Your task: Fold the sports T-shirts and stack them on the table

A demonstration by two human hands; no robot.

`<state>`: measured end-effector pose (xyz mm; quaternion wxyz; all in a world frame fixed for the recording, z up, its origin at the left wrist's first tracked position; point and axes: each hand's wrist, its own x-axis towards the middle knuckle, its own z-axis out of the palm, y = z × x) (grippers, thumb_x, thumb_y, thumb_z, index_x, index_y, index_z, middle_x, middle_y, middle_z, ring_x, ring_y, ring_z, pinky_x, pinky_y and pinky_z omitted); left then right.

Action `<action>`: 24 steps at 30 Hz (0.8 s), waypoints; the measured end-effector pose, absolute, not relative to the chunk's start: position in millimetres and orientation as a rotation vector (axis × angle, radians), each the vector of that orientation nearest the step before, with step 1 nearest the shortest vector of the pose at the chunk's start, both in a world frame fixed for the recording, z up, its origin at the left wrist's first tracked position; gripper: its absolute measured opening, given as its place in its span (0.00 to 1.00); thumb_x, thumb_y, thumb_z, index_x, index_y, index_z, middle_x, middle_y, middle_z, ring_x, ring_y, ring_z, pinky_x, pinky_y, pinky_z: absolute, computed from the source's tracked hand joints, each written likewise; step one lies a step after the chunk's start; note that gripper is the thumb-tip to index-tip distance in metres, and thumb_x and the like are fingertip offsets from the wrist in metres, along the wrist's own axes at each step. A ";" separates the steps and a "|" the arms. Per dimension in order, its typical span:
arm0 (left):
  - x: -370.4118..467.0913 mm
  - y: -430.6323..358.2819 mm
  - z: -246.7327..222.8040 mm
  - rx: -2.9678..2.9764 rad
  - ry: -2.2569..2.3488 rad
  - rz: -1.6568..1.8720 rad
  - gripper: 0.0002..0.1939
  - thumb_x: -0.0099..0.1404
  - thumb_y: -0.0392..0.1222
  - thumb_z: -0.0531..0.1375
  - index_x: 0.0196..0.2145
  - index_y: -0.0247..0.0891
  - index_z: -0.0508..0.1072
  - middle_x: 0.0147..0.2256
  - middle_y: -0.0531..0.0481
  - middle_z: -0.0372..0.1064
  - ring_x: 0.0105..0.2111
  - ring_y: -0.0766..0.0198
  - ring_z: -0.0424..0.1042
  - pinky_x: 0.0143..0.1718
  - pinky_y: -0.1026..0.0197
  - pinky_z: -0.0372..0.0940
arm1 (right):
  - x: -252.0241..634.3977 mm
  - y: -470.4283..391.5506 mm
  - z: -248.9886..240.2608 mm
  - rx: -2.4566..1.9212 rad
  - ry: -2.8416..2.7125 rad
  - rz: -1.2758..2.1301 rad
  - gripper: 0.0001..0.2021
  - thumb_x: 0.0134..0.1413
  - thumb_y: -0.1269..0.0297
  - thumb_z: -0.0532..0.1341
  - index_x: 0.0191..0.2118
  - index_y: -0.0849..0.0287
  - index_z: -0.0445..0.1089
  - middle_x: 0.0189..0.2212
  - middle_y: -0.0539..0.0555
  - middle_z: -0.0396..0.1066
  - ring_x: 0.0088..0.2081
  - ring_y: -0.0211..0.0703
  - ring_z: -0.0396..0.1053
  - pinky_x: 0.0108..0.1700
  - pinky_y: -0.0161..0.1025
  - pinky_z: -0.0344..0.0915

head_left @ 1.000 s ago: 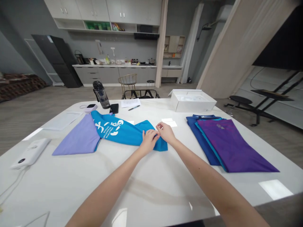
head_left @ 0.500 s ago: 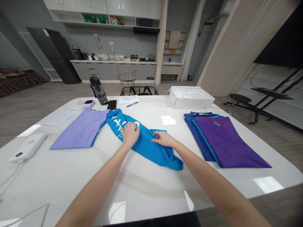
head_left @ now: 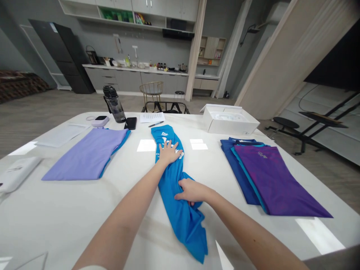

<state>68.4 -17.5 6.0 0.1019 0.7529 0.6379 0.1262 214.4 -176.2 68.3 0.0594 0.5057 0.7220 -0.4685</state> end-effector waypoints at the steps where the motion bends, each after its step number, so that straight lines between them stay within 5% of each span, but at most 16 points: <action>1: 76.5 -14.5 5.9 2.260 1.829 0.367 0.37 0.69 0.68 0.46 0.69 0.53 0.58 0.73 0.45 0.44 0.72 0.41 0.39 0.68 0.30 0.31 | 214.0 -178.7 69.7 1.547 2.159 -1.443 0.12 0.56 0.54 0.64 0.37 0.56 0.66 0.15 0.47 0.68 0.18 0.45 0.70 0.21 0.36 0.63; 6: 100.3 -8.0 15.0 2.316 1.703 0.480 0.35 0.69 0.64 0.52 0.68 0.48 0.60 0.72 0.43 0.48 0.72 0.43 0.42 0.69 0.32 0.32 | 226.8 -175.8 92.9 1.547 2.058 -1.515 0.20 0.59 0.42 0.61 0.41 0.56 0.70 0.18 0.48 0.71 0.16 0.40 0.66 0.22 0.35 0.62; 9: 104.1 -17.3 25.1 2.394 1.691 0.700 0.28 0.71 0.56 0.54 0.64 0.43 0.66 0.67 0.40 0.57 0.68 0.47 0.53 0.71 0.38 0.34 | 251.7 -151.2 110.5 1.490 2.100 -1.539 0.23 0.59 0.39 0.60 0.42 0.56 0.74 0.22 0.50 0.75 0.17 0.36 0.64 0.23 0.33 0.61; 15: 107.8 -40.2 29.1 2.428 1.503 0.593 0.21 0.69 0.51 0.58 0.55 0.42 0.72 0.57 0.40 0.67 0.58 0.48 0.67 0.61 0.47 0.60 | 289.4 -63.7 100.2 1.949 2.332 -1.455 0.19 0.58 0.45 0.64 0.36 0.60 0.75 0.27 0.55 0.76 0.19 0.33 0.61 0.23 0.33 0.57; 18: 111.5 -44.6 24.2 2.390 1.488 0.576 0.22 0.67 0.53 0.61 0.53 0.39 0.72 0.53 0.38 0.69 0.55 0.47 0.69 0.59 0.46 0.60 | 293.2 -35.9 80.9 2.084 2.270 -1.512 0.17 0.58 0.49 0.63 0.36 0.60 0.73 0.27 0.53 0.74 0.20 0.32 0.60 0.22 0.32 0.56; 24: 116.1 -37.3 20.9 2.234 1.543 0.688 0.04 0.68 0.36 0.57 0.38 0.38 0.72 0.46 0.39 0.72 0.48 0.52 0.72 0.56 0.48 0.60 | 298.0 -24.6 62.6 2.068 2.211 -1.520 0.13 0.61 0.54 0.61 0.35 0.60 0.72 0.23 0.50 0.72 0.18 0.32 0.56 0.21 0.32 0.53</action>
